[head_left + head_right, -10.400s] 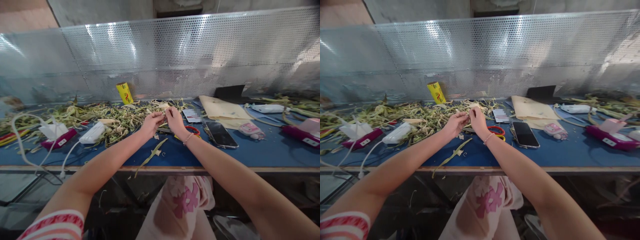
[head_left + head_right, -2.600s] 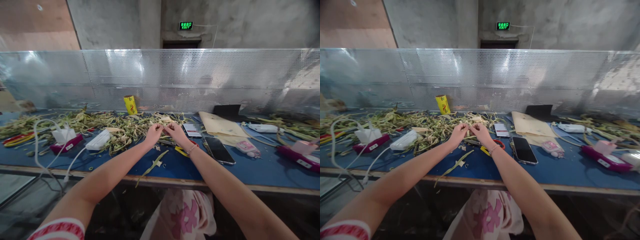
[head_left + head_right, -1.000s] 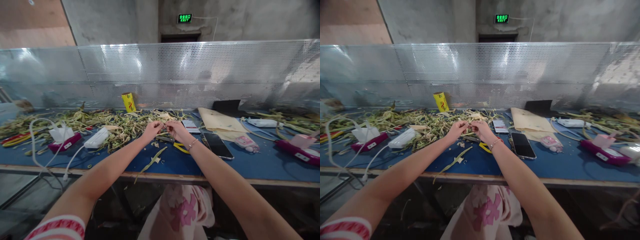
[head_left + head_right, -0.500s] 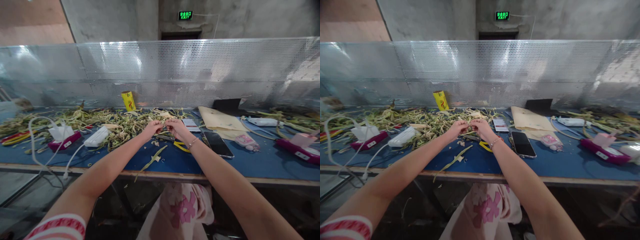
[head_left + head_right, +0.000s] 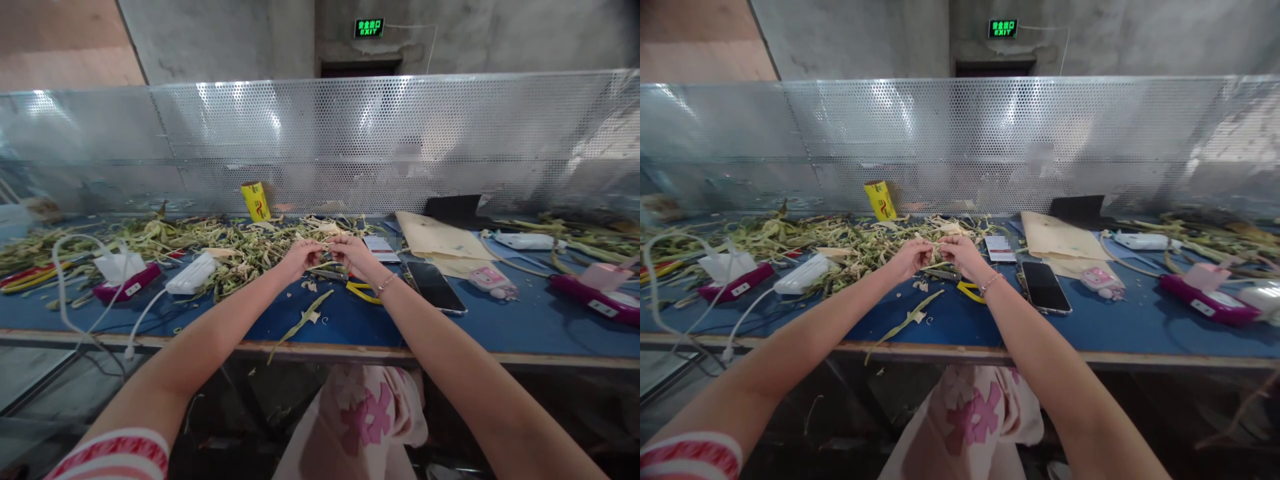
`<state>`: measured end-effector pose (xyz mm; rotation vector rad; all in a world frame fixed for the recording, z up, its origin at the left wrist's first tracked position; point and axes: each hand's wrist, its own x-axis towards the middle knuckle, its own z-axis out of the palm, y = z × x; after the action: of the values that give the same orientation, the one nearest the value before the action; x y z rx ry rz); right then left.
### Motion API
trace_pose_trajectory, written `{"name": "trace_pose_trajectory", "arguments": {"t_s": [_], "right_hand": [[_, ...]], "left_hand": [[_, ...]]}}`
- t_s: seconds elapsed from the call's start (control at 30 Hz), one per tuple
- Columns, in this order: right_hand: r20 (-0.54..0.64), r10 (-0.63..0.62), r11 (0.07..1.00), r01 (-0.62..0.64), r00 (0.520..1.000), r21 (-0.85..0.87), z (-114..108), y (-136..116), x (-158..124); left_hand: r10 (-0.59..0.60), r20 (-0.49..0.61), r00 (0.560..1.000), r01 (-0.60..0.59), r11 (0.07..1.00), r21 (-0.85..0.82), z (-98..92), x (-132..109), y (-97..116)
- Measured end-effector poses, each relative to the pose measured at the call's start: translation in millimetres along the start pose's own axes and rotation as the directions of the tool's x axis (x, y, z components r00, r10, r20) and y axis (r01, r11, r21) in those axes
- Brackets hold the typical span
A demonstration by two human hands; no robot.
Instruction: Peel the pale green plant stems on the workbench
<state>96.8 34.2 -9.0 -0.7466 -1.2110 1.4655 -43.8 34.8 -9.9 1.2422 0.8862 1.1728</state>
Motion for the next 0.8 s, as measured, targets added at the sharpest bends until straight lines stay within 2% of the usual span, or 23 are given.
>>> {"name": "trace_pose_trajectory", "arguments": {"t_s": [0.33, 0.5, 0.63, 0.8], "right_hand": [[-0.014, -0.065, 0.996, 0.064, 0.998, -0.055, 1, 9, 2], [-0.012, -0.077, 0.995, 0.076, 0.997, -0.062, 2, 8, 1], [-0.013, -0.099, 0.992, 0.097, 0.995, -0.077, 4, 9, 2], [-0.099, -0.249, 0.937, 0.214, 0.963, -0.275, 6, 18, 7]], "left_hand": [[0.036, 0.048, 0.998, -0.041, 0.991, 0.126, 2.1, -3, -4], [0.133, 0.023, 0.991, -0.134, 0.965, 0.226, 2.7, -2, -7], [0.227, 0.025, 0.974, -0.218, 0.895, 0.39, 1.7, -2, -9], [0.278, 0.063, 0.959, -0.264, 0.782, 0.565, 5.3, -7, -7]]}}
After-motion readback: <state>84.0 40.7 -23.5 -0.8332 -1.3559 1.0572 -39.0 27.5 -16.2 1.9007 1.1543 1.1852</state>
